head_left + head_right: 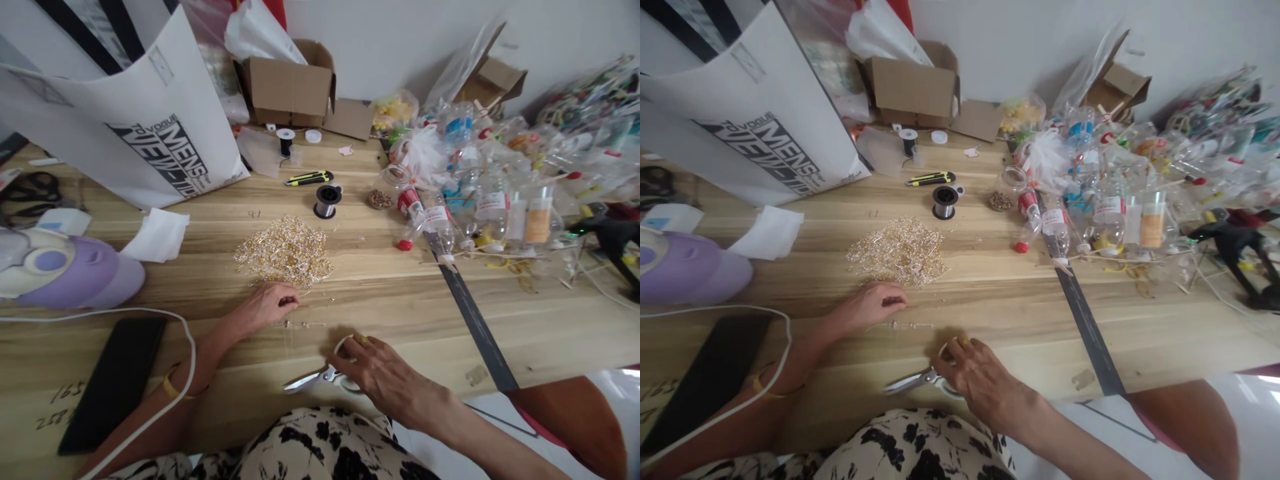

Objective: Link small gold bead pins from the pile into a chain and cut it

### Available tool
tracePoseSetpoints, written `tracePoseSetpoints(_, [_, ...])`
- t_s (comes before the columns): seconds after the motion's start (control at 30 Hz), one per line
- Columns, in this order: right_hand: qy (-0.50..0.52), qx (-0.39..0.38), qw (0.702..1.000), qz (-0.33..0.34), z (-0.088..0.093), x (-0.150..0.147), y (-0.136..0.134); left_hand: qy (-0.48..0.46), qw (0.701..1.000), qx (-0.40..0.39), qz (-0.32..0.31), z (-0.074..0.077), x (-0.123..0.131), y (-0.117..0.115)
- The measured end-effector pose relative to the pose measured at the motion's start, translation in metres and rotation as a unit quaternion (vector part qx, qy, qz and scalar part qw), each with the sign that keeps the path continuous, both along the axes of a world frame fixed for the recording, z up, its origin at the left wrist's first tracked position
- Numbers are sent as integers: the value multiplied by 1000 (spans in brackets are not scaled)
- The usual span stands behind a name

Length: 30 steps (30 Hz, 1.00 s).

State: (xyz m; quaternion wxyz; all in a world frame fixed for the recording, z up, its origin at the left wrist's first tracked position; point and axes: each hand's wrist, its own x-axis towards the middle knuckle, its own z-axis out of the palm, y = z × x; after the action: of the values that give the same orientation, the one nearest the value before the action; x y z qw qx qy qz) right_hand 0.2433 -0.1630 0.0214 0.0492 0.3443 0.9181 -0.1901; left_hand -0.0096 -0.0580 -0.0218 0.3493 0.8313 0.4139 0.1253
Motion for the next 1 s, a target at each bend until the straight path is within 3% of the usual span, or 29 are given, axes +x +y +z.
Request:
tracePoseSetpoints(0.2, [-5, -25, 1000, 0, 8, 6, -2, 0, 1000, -6, 2, 3, 1, -1])
tracePoseSetpoints(0.4, [32, -74, 994, -74, 20, 21, 6, 2, 1000, -20, 6, 11, 2, -2])
tracePoseSetpoints(0.73, [25, -51, 987, -149, 11, 15, 12, 6, 1000, -1, 1, 4, 0, 0])
tracePoseSetpoints(1.0, [17, 6, 990, -142, 0, 5, 16, -4, 1000, -7, 4, -2, -1, 2])
